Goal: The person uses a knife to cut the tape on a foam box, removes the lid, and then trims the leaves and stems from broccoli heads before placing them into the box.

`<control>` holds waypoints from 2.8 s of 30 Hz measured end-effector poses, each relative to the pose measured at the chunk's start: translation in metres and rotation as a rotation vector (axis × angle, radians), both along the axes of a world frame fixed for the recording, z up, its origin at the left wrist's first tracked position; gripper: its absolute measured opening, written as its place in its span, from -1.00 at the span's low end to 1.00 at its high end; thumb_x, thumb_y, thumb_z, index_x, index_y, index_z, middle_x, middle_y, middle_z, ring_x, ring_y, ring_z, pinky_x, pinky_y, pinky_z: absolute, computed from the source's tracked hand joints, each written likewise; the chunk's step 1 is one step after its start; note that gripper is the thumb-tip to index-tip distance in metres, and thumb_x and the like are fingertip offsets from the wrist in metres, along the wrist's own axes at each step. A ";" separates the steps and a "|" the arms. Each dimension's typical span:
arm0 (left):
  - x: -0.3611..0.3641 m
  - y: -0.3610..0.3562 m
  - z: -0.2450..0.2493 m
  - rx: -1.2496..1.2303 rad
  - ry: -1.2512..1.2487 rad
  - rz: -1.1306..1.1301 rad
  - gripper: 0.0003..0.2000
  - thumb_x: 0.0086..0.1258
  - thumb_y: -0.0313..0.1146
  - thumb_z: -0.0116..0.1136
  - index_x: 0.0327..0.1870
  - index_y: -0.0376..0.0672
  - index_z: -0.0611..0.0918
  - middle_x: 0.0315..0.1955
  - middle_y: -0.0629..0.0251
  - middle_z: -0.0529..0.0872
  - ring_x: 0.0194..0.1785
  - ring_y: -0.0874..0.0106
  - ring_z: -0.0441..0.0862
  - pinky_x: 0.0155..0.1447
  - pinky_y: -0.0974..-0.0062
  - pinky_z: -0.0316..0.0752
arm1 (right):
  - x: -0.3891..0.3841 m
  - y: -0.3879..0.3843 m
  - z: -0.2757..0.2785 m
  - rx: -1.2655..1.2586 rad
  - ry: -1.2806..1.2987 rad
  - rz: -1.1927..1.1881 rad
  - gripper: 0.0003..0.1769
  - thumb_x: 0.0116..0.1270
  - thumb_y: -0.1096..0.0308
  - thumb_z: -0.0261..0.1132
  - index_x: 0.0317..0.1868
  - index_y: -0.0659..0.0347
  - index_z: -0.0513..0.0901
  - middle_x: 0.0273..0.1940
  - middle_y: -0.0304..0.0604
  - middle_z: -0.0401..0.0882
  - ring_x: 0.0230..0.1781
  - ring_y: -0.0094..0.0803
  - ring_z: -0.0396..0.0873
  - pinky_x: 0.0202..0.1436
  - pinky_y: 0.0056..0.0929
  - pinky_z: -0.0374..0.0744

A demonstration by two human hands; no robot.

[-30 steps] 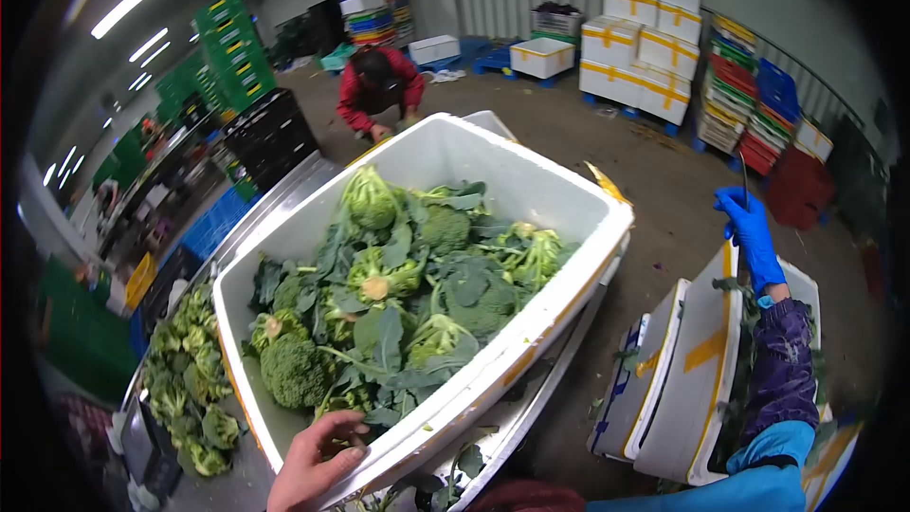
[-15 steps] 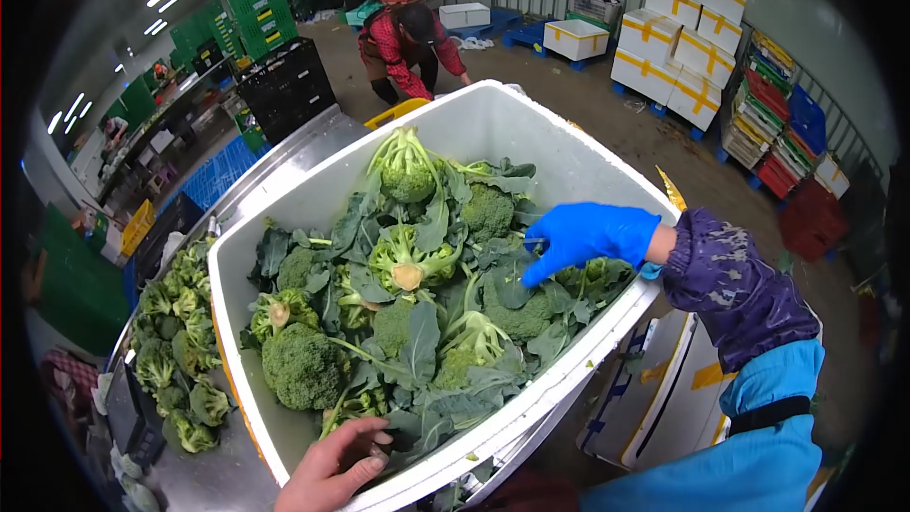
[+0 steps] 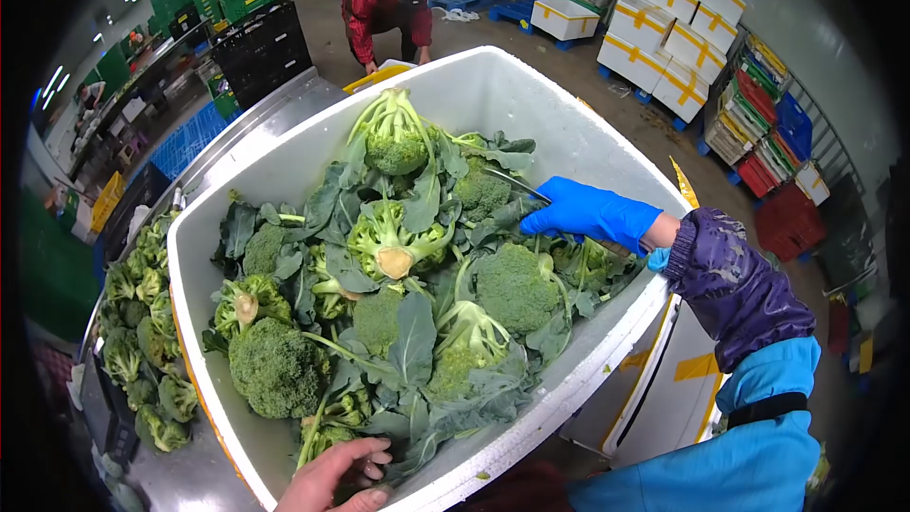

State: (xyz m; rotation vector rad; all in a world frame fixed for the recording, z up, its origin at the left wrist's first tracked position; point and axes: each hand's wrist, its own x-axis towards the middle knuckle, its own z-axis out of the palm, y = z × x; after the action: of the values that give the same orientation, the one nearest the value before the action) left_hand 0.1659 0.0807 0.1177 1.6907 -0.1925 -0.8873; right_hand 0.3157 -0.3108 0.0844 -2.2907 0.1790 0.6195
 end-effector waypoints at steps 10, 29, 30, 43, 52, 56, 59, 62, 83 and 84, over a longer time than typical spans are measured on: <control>0.001 0.001 0.006 -0.015 0.048 0.005 -0.56 0.23 -0.57 0.06 0.18 -0.21 0.39 -0.06 0.33 0.50 -0.05 0.55 0.39 0.07 0.62 0.32 | -0.005 0.007 0.022 0.145 -0.220 -0.165 -0.78 0.18 0.26 0.30 -0.23 0.21 0.61 -0.56 -0.29 0.47 -0.62 -0.61 0.38 -0.64 -0.58 0.33; 0.003 0.002 0.009 -0.019 -0.049 -0.047 -0.56 0.24 -0.57 0.12 0.17 -0.21 0.40 -0.09 0.36 0.52 -0.09 0.58 0.43 0.04 0.64 0.38 | -0.014 -0.006 0.059 0.557 -0.871 -0.588 -0.81 0.29 0.30 0.20 -0.18 0.21 0.60 -0.55 -0.40 0.42 -0.71 -0.73 0.25 -0.68 -0.73 0.22; 0.002 0.002 0.008 -0.028 -0.044 -0.051 -0.56 0.24 -0.57 0.12 0.17 -0.21 0.40 -0.09 0.36 0.52 -0.09 0.58 0.43 0.04 0.64 0.38 | -0.008 -0.031 0.054 0.756 -0.995 -0.541 -0.78 0.30 0.28 0.18 -0.13 0.22 0.58 -0.54 -0.40 0.40 -0.73 -0.75 0.20 -0.70 -0.75 0.17; 0.001 0.001 0.007 -0.028 0.003 0.005 -0.57 0.23 -0.60 0.10 0.17 -0.22 0.40 -0.09 0.35 0.51 -0.09 0.58 0.43 0.03 0.65 0.37 | -0.015 0.011 0.050 0.376 -0.689 -0.262 -0.71 0.19 0.27 0.31 -0.08 0.15 0.60 -0.30 -0.31 0.59 -0.62 -0.72 0.38 -0.63 -0.70 0.32; 0.004 0.003 0.009 0.007 -0.136 -0.071 -0.60 0.25 -0.50 0.13 0.14 -0.19 0.42 -0.13 0.34 0.52 -0.12 0.54 0.43 -0.03 0.61 0.38 | 0.009 0.123 0.005 -0.492 -0.835 0.789 -0.49 0.03 0.22 0.33 0.05 0.04 0.47 -0.28 -0.03 0.52 -0.29 -0.16 0.60 -0.33 -0.20 0.56; 0.005 0.005 0.006 -0.003 -0.154 -0.059 -0.60 0.24 -0.48 0.12 0.13 -0.19 0.42 -0.15 0.33 0.52 -0.14 0.54 0.43 -0.06 0.62 0.37 | 0.033 0.135 -0.018 -0.609 -0.889 0.895 -0.67 0.06 0.18 0.29 -0.16 0.04 0.49 -0.41 -0.10 0.48 -0.44 -0.18 0.60 -0.51 -0.18 0.52; 0.004 0.006 0.005 -0.018 -0.147 -0.040 -0.61 0.24 -0.49 0.12 0.12 -0.19 0.42 -0.18 0.34 0.52 -0.16 0.54 0.43 -0.08 0.63 0.37 | 0.029 0.124 0.000 -0.573 -0.916 0.828 -0.68 0.03 0.16 0.32 -0.20 0.03 0.49 -0.42 -0.15 0.48 -0.43 -0.19 0.59 -0.50 -0.19 0.51; 0.006 0.006 0.008 -0.042 -0.167 -0.056 -0.62 0.25 -0.49 0.11 0.12 -0.19 0.42 -0.18 0.34 0.52 -0.16 0.55 0.43 -0.09 0.64 0.37 | 0.024 0.103 0.035 -0.520 -0.914 0.689 -0.54 0.00 0.09 0.40 -0.11 0.03 0.48 -0.32 -0.16 0.56 -0.36 -0.25 0.62 -0.39 -0.36 0.55; -0.008 0.002 -0.006 -0.001 -0.226 -0.066 -0.64 0.26 -0.54 0.04 0.10 -0.15 0.46 -0.17 0.36 0.53 -0.14 0.52 0.44 -0.05 0.59 0.38 | -0.176 -0.080 0.021 1.131 -0.748 -0.724 -0.53 0.38 0.10 0.05 0.17 0.23 0.43 0.08 -0.11 0.50 0.03 -0.36 0.52 0.14 -0.31 0.50; -0.008 0.001 -0.004 0.005 -0.233 -0.065 -0.65 0.26 -0.54 0.04 0.10 -0.15 0.46 -0.16 0.36 0.53 -0.13 0.52 0.44 -0.04 0.59 0.38 | -0.184 -0.083 0.013 1.219 -0.714 -0.734 -0.55 0.40 0.12 0.03 0.17 0.22 0.43 0.08 -0.13 0.50 0.02 -0.37 0.52 0.13 -0.34 0.49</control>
State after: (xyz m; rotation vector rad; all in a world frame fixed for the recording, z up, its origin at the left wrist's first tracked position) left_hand 0.1575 0.0816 0.1137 1.7992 -0.4051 -0.7372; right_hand 0.1313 -0.3936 0.0974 -1.0029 0.1934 -0.4239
